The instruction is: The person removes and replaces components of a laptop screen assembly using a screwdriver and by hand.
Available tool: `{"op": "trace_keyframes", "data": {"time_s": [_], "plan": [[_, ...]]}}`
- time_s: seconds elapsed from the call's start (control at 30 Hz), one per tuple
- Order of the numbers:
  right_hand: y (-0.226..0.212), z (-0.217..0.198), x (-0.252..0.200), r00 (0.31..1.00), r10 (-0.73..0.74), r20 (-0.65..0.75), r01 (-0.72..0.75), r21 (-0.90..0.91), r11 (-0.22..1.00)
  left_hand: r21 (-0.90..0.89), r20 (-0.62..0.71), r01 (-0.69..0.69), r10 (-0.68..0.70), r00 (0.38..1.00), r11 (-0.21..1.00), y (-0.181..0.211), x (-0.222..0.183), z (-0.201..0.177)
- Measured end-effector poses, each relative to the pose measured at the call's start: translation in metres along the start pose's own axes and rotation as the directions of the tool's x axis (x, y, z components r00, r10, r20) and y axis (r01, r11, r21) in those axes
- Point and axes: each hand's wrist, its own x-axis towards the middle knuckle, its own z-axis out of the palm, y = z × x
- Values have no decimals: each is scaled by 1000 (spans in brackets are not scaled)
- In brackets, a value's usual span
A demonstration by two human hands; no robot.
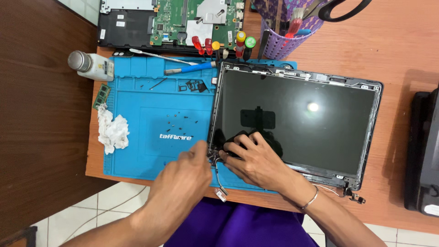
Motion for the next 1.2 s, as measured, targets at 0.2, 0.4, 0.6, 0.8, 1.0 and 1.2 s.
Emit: {"op": "trace_keyframes", "data": {"time_s": [0.2,0.4,0.6,0.8,1.0,1.2], "plan": [[7,-3,-3,999,37,14,-38,94,995,95,-229,-176,194,954,980,1,7,-5],[4,2,-4,997,79,0,-78,154,985,32,-180,-208,210,961,978,-9,5,-21],[4,1,-2,995,100,-1,-99,176,979,5,-145,-206,205,968,979,-11,3,-23],[4,1,-4,1000,4,21,-5,37,999,7,-248,-258,252,935,966,-6,9,-11],[1,2,-3,999,18,34,-17,-16,1000,-62,-64,-260,256,965,964,-8,18,-7],[3,3,-3,1000,-4,-9,4,-2,1000,-49,80,-141,145,986,989,-11,16,-16]]}}
